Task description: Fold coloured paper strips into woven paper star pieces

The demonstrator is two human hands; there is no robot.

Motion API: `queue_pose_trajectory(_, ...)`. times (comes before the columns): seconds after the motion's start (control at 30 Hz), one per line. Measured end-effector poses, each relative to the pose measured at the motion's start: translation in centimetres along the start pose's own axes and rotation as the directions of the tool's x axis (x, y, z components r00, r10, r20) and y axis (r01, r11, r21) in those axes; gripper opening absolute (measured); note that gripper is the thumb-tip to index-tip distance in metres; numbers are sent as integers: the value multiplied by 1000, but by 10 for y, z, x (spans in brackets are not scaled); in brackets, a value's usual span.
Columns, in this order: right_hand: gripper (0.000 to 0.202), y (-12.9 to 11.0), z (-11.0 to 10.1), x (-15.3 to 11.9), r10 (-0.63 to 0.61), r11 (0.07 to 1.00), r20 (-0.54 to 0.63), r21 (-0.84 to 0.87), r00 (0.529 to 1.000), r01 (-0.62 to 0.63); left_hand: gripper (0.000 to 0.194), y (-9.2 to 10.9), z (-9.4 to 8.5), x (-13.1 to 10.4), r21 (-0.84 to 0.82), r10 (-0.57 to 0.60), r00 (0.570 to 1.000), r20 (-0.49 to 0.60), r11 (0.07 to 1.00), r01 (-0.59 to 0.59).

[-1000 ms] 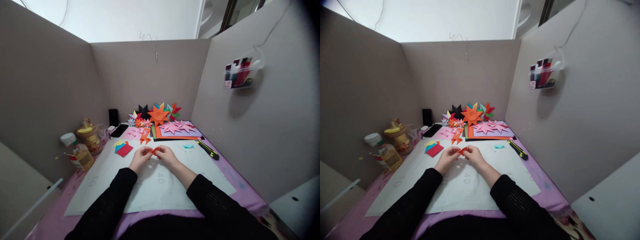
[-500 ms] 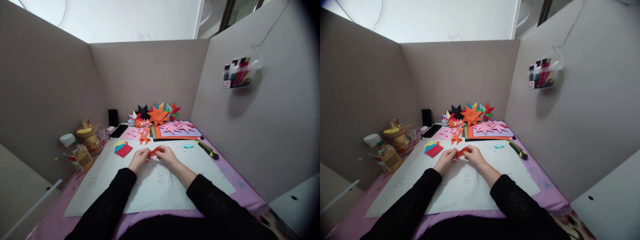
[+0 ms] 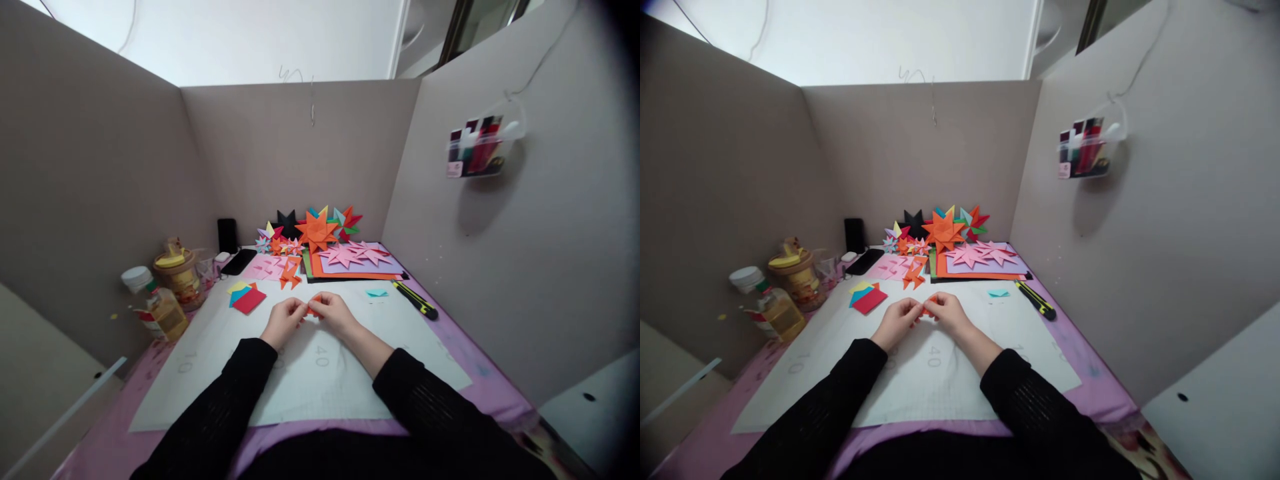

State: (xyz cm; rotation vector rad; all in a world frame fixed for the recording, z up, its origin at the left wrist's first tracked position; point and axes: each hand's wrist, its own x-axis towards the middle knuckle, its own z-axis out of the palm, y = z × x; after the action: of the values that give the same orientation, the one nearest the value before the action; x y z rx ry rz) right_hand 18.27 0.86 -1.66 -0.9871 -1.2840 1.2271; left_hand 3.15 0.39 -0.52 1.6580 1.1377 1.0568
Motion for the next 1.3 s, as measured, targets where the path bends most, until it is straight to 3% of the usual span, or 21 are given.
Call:
queue_pose_trajectory(0.13, 19, -1, -2, 3, 22, 999, -70, 49, 997, -19, 31, 0, -3, -1, 61, 2, 1000, 3, 998, -2)
queue_pose_trajectory(0.3, 22, -4, -2, 2, 31, 997, -117, 75, 993, -22, 29, -1, -4, 1, 20, -30, 998, -52, 999, 31)
queue_pose_trajectory(0.4, 25, -2, -2, 2, 32, 997, -98, 77, 995, -25, 26, -2, -3, 3, -27, -33, 996, -84, 999, 31)
queue_pose_trajectory(0.67, 23, 0, -1, 2, 62, 990, -12, 130, 998, -60, 27, -2, -1, 5, -224, 40, 999, -28, 974, -45)
queue_pose_trajectory(0.9, 21, 1, -1, 0, -5, 1000, 68, 20, 998, 4, 27, 1, -1, 5, -210, 18, 999, -50, 977, -29)
queue_pose_trajectory(1.07, 23, 1, 0, -1, -7, 997, 34, -75, 999, 10, 28, -1, -1, 4, -149, 51, 997, -56, 987, -58)
queue_pose_trajectory(1.3, 32, 0, -1, 0, 21, 995, 67, 93, 998, -27, 25, -3, -4, 3, -105, 37, 994, -105, 993, -48)
